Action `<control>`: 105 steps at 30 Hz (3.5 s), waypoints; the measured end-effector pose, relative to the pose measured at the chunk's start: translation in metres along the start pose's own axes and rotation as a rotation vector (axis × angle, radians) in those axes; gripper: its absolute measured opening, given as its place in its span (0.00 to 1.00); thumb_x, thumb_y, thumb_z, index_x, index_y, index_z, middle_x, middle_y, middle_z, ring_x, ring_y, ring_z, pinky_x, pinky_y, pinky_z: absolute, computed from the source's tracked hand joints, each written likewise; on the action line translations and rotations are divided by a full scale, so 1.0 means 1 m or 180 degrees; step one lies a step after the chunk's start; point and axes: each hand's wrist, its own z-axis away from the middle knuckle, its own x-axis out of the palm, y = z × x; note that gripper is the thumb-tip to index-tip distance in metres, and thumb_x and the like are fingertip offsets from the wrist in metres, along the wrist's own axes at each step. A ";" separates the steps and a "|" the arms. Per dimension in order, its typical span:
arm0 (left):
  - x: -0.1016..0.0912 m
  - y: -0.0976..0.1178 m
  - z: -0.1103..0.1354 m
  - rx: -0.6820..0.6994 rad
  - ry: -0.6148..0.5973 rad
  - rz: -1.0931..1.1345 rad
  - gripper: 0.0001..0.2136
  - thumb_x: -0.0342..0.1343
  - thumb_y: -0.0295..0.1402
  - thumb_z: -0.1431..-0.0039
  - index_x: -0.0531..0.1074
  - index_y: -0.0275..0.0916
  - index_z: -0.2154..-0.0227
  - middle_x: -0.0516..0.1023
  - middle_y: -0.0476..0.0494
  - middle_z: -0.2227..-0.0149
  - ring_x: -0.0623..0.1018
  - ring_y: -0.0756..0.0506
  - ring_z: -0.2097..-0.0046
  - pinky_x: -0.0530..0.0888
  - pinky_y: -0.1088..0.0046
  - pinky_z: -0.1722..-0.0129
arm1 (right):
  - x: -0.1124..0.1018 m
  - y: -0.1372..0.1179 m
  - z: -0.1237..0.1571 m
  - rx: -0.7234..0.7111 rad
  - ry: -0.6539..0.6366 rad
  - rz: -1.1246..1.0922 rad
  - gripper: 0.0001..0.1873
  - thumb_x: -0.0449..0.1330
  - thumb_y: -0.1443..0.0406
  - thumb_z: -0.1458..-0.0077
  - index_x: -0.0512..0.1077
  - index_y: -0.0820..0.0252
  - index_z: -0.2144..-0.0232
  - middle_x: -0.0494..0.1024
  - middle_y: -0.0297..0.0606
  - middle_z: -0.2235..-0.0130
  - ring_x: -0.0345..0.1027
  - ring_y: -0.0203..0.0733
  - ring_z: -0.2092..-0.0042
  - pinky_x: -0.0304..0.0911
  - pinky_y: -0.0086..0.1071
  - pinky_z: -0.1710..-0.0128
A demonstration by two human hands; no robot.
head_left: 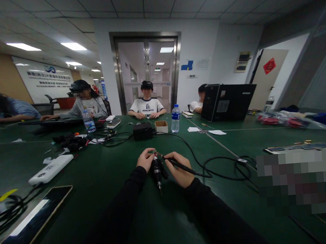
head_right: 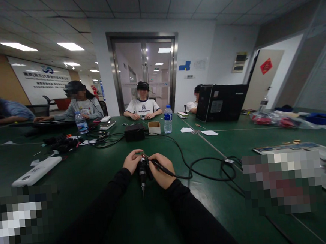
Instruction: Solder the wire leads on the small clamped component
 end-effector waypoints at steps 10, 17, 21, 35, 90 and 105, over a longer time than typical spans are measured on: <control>0.003 0.003 0.002 -0.0022 0.0087 -0.0028 0.14 0.57 0.30 0.52 0.71 0.38 0.60 0.81 0.43 0.66 0.80 0.45 0.61 0.73 0.67 0.54 | 0.001 0.001 0.000 -0.0051 0.0068 -0.0025 0.05 0.55 0.67 0.48 0.72 0.57 0.69 0.78 0.35 0.69 0.72 0.40 0.66 0.67 0.32 0.63; 0.001 0.001 0.000 -0.0014 0.0053 -0.0058 0.13 0.55 0.28 0.51 0.71 0.38 0.60 0.81 0.44 0.67 0.80 0.45 0.62 0.73 0.68 0.55 | 0.002 0.001 0.001 -0.0015 -0.0034 -0.0012 0.05 0.56 0.67 0.47 0.72 0.56 0.69 0.78 0.35 0.68 0.72 0.40 0.66 0.66 0.32 0.62; 0.001 0.001 0.000 -0.0004 0.0028 -0.0032 0.13 0.56 0.28 0.51 0.71 0.37 0.60 0.81 0.44 0.67 0.80 0.45 0.63 0.73 0.68 0.56 | 0.002 0.002 0.002 -0.0007 -0.0075 0.0013 0.06 0.55 0.67 0.47 0.72 0.55 0.68 0.78 0.35 0.68 0.72 0.40 0.65 0.66 0.32 0.62; 0.002 -0.001 0.000 -0.0039 0.0108 0.0046 0.13 0.57 0.28 0.52 0.71 0.38 0.60 0.81 0.44 0.67 0.79 0.45 0.62 0.72 0.68 0.56 | 0.001 0.001 0.001 0.0011 0.0065 0.0019 0.05 0.55 0.67 0.48 0.71 0.57 0.70 0.76 0.35 0.70 0.71 0.40 0.67 0.65 0.32 0.64; 0.001 -0.005 -0.003 -0.0008 0.0089 0.0214 0.13 0.59 0.33 0.51 0.72 0.37 0.61 0.81 0.43 0.68 0.80 0.44 0.63 0.73 0.67 0.56 | 0.001 0.001 0.002 0.0063 0.0045 0.0112 0.05 0.55 0.66 0.48 0.71 0.56 0.70 0.76 0.35 0.70 0.70 0.39 0.68 0.64 0.31 0.66; -0.005 -0.007 -0.008 -0.0100 0.0313 -0.0620 0.10 0.53 0.29 0.48 0.76 0.40 0.63 0.80 0.46 0.67 0.78 0.46 0.64 0.72 0.70 0.57 | -0.005 0.005 -0.002 0.0039 0.0231 0.0134 0.05 0.55 0.66 0.47 0.71 0.57 0.70 0.77 0.35 0.70 0.71 0.40 0.67 0.64 0.31 0.65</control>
